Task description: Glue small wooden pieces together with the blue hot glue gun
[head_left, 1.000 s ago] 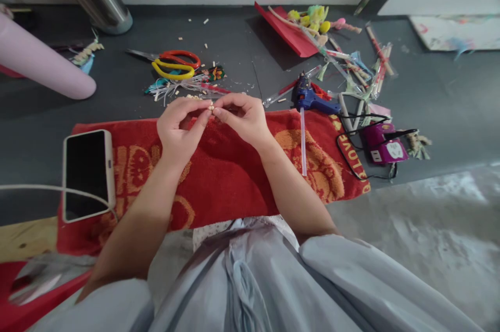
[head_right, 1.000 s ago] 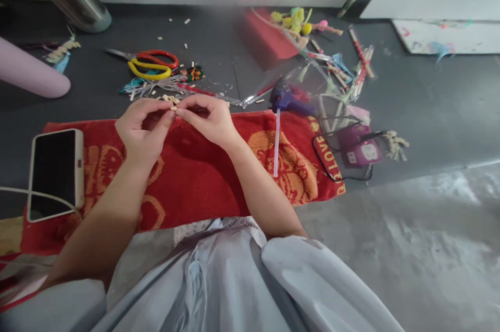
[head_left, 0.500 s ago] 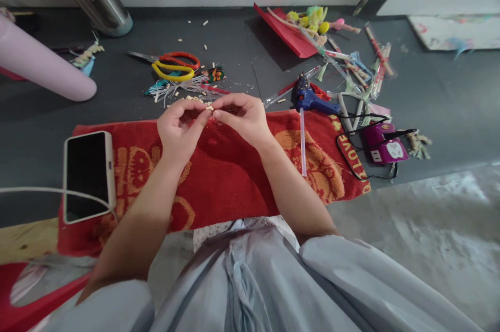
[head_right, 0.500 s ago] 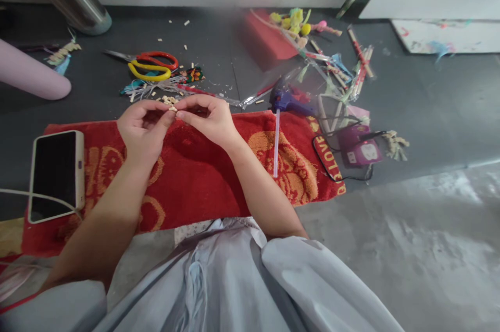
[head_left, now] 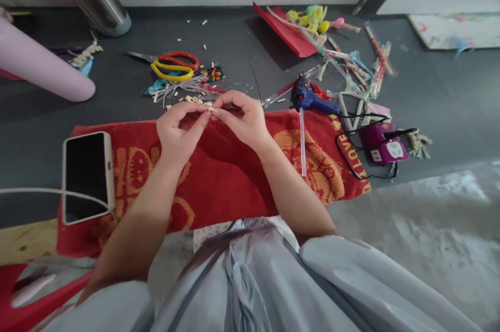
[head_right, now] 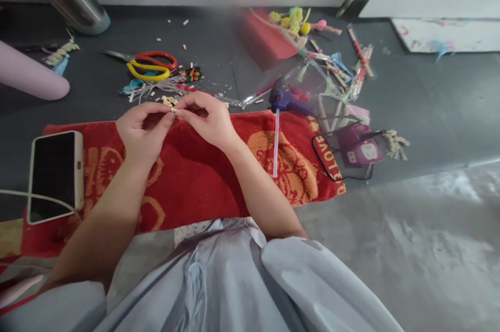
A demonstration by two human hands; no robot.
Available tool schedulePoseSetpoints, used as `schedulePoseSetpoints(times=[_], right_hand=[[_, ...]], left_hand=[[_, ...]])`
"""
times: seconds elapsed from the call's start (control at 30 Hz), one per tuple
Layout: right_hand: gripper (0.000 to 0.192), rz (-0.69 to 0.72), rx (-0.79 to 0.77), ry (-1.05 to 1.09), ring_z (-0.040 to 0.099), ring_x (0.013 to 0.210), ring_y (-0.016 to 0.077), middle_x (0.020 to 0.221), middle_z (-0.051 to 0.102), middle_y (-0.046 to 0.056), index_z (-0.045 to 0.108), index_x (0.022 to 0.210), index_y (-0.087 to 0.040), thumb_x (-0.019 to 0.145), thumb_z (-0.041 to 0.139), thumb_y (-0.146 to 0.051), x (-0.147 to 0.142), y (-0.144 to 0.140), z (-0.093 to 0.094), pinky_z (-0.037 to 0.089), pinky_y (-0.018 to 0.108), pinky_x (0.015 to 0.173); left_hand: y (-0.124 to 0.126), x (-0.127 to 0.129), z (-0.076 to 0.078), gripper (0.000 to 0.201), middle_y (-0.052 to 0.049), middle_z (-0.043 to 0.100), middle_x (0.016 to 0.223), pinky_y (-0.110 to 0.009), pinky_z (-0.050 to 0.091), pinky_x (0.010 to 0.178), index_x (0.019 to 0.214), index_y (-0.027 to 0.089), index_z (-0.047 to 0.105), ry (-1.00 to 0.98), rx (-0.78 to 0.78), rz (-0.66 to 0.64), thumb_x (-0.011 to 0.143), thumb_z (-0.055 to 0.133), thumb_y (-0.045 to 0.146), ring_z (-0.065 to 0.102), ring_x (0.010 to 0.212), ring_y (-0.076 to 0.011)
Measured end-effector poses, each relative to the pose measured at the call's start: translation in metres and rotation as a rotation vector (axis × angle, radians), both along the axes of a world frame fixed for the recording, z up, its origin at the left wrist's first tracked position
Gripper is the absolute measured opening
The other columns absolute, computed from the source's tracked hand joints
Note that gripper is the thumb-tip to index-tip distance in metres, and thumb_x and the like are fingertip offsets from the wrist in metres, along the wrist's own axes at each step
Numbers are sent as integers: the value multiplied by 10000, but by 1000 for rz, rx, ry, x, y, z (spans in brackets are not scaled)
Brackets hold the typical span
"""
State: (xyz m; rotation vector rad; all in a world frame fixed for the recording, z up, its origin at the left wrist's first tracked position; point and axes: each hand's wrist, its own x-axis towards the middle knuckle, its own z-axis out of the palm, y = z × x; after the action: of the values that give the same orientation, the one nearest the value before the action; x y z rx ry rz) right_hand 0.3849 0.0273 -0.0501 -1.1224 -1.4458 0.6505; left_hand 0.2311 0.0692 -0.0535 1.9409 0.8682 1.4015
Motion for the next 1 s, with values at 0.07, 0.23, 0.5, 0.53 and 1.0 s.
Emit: schedulePoseSetpoints(times=[0.07,0.23,0.5,0.53,1.0], right_hand=[[282,-33,46,-71,618,830,123,880,671,30,648,880,-182,904,576,-454,1,0,1,535,283,793],[274,-67,128,-163,616,862,154,884,677,45,662,870,-207,919,558,-456,2,0,1,531,342,845],[310,-70,138,-137,628,850,160,863,690,43,680,845,-218,901,567,-501,1,1,-2,537,363,861],[315,-70,131,-131,630,854,161,864,692,43,681,845,-217,898,570,-507,1,1,-2,537,366,865],[245,-81,19,-37,648,836,121,901,721,37,703,889,-181,887,586,-397,-5,0,-4,545,265,790]], left_hand=[[1,-1,0,118,1,735,799,-286,565,688,806,273,711,7,33,-9,812,696,390,688,728,-138],[2,-3,2,75,6,733,791,-318,568,720,809,291,716,48,104,28,792,727,363,691,741,-156],[1,-3,3,63,8,742,756,-318,564,711,773,280,714,70,235,76,791,725,339,686,704,-158],[1,-3,3,60,9,742,755,-316,563,711,775,279,714,67,241,75,792,724,335,686,704,-157],[0,-1,3,64,-15,728,815,-358,572,753,818,285,689,78,235,95,820,678,348,687,780,-177]])
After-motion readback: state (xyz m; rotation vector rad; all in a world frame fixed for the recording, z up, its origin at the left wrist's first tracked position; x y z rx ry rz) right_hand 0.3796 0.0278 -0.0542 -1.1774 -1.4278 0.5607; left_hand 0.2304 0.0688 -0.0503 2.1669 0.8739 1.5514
